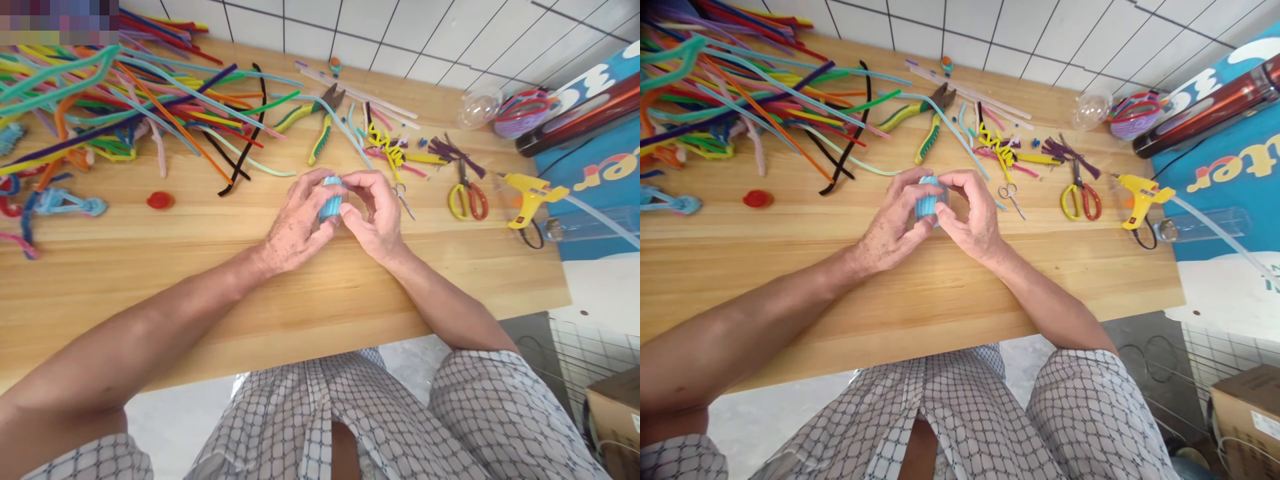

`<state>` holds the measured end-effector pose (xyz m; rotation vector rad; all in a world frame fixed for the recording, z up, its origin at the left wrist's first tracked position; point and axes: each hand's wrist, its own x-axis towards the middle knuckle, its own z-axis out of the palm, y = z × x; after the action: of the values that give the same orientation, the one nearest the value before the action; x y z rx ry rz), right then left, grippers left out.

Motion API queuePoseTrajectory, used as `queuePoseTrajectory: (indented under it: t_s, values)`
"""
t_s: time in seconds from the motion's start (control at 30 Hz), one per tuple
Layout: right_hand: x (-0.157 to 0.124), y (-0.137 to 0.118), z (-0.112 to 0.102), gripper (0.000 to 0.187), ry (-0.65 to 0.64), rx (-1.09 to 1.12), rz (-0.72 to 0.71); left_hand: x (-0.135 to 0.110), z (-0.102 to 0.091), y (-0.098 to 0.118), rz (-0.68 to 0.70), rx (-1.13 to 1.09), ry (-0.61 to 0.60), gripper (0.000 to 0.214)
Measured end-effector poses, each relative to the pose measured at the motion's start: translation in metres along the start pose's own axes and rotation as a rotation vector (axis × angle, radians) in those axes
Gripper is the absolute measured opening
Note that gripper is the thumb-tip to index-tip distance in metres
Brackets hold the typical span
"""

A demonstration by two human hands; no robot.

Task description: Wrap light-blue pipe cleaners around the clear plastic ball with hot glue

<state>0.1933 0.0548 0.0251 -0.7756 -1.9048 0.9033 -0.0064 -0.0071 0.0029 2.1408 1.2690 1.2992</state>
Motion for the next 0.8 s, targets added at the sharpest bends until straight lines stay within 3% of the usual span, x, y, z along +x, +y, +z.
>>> queuePoseTrajectory:
  t_s: [0.23, 0.5, 0.8]
  values:
    - [0.0001, 0.0027, 0.0006, 0.039, -0.007, -0.068, -0.083, 0.0006, 0.0026, -0.0018, 0.047, -0.022, 0.05, 0.04]
    - [0.0002, 0.0072, 0.0004, 0.043, -0.008, -0.067, -0.056, 0.0011, -0.003, -0.0033, 0.044, -0.043, -0.016, 0.048]
    - [0.0001, 0.0029, 0.0005, 0.038, -0.011, -0.093, -0.092, 0.0015, -0.0008, -0.0045, 0.044, -0.059, 0.05, 0.042]
